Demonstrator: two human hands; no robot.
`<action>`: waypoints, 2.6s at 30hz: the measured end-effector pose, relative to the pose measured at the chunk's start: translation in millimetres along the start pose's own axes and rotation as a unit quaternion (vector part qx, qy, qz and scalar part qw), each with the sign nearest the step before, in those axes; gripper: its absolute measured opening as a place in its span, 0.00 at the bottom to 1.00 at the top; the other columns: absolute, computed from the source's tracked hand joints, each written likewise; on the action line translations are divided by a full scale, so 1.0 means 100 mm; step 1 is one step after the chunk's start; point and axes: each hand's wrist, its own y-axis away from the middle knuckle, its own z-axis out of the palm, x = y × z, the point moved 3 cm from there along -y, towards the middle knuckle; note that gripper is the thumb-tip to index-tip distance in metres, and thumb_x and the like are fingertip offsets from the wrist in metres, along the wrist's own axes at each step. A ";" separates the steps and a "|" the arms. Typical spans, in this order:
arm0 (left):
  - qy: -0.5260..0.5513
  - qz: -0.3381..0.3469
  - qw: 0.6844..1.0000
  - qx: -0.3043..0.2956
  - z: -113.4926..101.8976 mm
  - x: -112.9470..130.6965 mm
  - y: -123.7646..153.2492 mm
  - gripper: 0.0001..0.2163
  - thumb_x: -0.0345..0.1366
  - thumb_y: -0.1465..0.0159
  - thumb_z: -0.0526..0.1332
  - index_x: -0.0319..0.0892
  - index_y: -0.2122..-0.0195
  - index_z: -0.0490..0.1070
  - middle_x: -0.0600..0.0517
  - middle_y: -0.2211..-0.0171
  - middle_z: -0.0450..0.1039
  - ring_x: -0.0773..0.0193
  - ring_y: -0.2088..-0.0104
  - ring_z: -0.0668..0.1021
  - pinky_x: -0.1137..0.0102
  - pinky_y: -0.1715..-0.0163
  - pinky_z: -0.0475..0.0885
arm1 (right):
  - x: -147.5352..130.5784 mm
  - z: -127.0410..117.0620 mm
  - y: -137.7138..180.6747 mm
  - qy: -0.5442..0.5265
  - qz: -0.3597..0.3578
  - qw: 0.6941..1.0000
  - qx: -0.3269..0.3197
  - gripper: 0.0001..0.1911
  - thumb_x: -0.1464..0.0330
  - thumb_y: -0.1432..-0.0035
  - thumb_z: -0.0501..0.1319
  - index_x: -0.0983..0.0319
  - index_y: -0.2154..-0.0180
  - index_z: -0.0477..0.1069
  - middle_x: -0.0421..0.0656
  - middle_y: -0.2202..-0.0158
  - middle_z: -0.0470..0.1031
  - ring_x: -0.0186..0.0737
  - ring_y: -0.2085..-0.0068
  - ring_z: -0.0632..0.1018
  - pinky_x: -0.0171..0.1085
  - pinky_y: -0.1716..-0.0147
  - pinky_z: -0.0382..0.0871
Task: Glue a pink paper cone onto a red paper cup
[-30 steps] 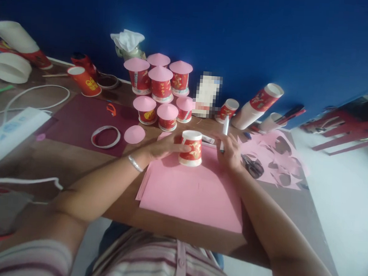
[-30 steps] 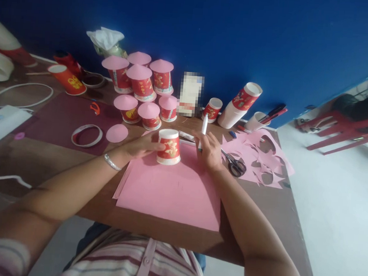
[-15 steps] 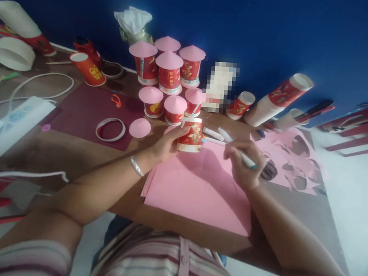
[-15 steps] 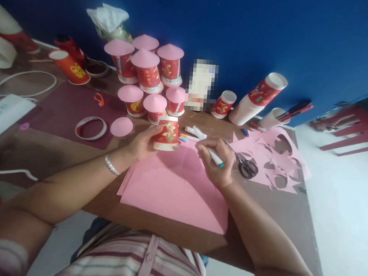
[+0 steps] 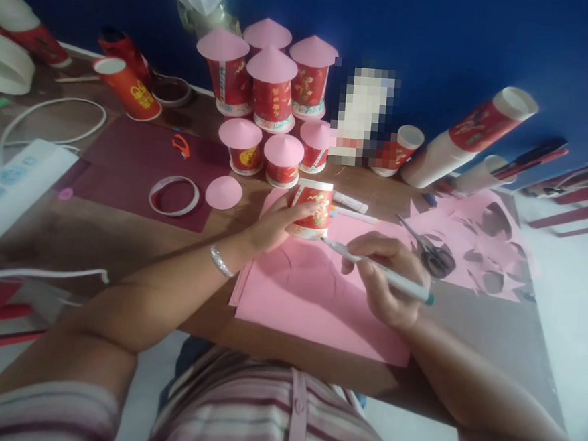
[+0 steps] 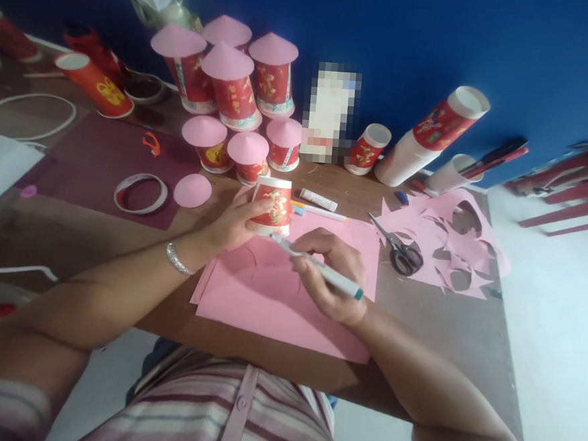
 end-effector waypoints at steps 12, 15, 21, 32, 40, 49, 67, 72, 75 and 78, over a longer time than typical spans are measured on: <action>-0.036 0.017 0.999 -0.001 0.01 -0.03 0.01 0.15 0.43 0.35 0.69 0.40 0.52 0.73 0.46 0.56 0.81 0.55 0.55 0.85 0.61 0.55 0.80 | -0.01 0.14 0.07 0.181 -0.114 0.977 -0.004 0.10 0.74 0.37 0.66 0.56 0.57 0.70 0.39 0.70 0.79 0.36 0.72 0.82 0.34 0.76 0.77; -0.039 0.010 0.999 0.003 0.00 -0.04 0.01 0.17 0.44 0.35 0.69 0.40 0.50 0.73 0.45 0.55 0.81 0.54 0.55 0.85 0.61 0.55 0.80 | 0.00 0.14 0.06 0.199 -0.130 0.971 -0.016 0.09 0.73 0.36 0.65 0.56 0.57 0.69 0.38 0.70 0.79 0.36 0.71 0.82 0.33 0.75 0.78; -0.057 -0.002 0.998 0.021 -0.01 -0.07 0.01 0.18 0.44 0.36 0.70 0.41 0.49 0.72 0.45 0.52 0.80 0.54 0.51 0.83 0.61 0.52 0.79 | 0.05 0.16 0.04 0.199 -0.157 0.967 -0.019 0.08 0.73 0.35 0.63 0.55 0.57 0.69 0.38 0.71 0.78 0.36 0.72 0.82 0.34 0.76 0.78; -0.056 0.004 0.998 0.022 0.02 -0.05 0.00 0.15 0.39 0.36 0.69 0.41 0.50 0.70 0.48 0.57 0.77 0.58 0.54 0.82 0.67 0.58 0.78 | 0.10 0.19 0.04 0.207 -0.154 0.966 -0.023 0.10 0.76 0.38 0.64 0.57 0.58 0.69 0.37 0.70 0.78 0.34 0.73 0.80 0.32 0.75 0.75; -0.073 0.007 0.997 0.034 0.02 -0.06 0.00 0.16 0.40 0.36 0.70 0.42 0.52 0.69 0.51 0.59 0.76 0.65 0.61 0.79 0.70 0.62 0.76 | 0.11 0.21 0.05 0.198 -0.141 0.970 -0.017 0.11 0.75 0.37 0.63 0.56 0.56 0.69 0.38 0.69 0.79 0.35 0.71 0.81 0.33 0.73 0.77; -0.072 0.009 0.997 0.026 0.03 -0.08 -0.02 0.19 0.42 0.36 0.69 0.42 0.47 0.69 0.46 0.53 0.79 0.59 0.55 0.82 0.65 0.57 0.79 | 0.13 0.20 0.05 0.220 -0.157 0.963 -0.018 0.11 0.76 0.38 0.64 0.57 0.58 0.69 0.37 0.71 0.78 0.35 0.73 0.80 0.33 0.75 0.74; -0.108 0.032 0.993 0.043 0.04 -0.07 -0.02 0.11 0.39 0.35 0.68 0.42 0.57 0.70 0.52 0.61 0.77 0.64 0.62 0.80 0.67 0.60 0.77 | 0.11 0.19 0.04 0.235 -0.159 0.958 -0.039 0.09 0.78 0.39 0.64 0.58 0.62 0.69 0.37 0.71 0.77 0.33 0.73 0.79 0.32 0.75 0.73; -0.114 0.010 0.992 0.044 0.05 -0.06 -0.01 0.12 0.39 0.35 0.68 0.41 0.55 0.70 0.50 0.60 0.78 0.64 0.62 0.80 0.68 0.61 0.78 | 0.11 0.20 0.04 0.237 -0.158 0.958 -0.045 0.09 0.78 0.38 0.64 0.58 0.62 0.69 0.38 0.71 0.77 0.33 0.73 0.79 0.33 0.75 0.72; -0.109 0.004 0.993 0.041 0.05 -0.06 0.00 0.12 0.39 0.35 0.67 0.41 0.54 0.70 0.49 0.59 0.78 0.63 0.61 0.80 0.67 0.61 0.78 | 0.13 0.20 0.04 0.240 -0.155 0.957 -0.048 0.09 0.77 0.38 0.63 0.57 0.62 0.69 0.37 0.71 0.77 0.33 0.73 0.78 0.33 0.75 0.72; -0.106 0.009 0.993 0.044 0.04 -0.06 0.00 0.13 0.39 0.36 0.68 0.40 0.54 0.71 0.49 0.60 0.77 0.64 0.62 0.80 0.68 0.61 0.78 | 0.13 0.20 0.05 0.245 -0.158 0.955 -0.050 0.09 0.77 0.38 0.63 0.57 0.62 0.69 0.37 0.71 0.76 0.34 0.73 0.78 0.33 0.75 0.72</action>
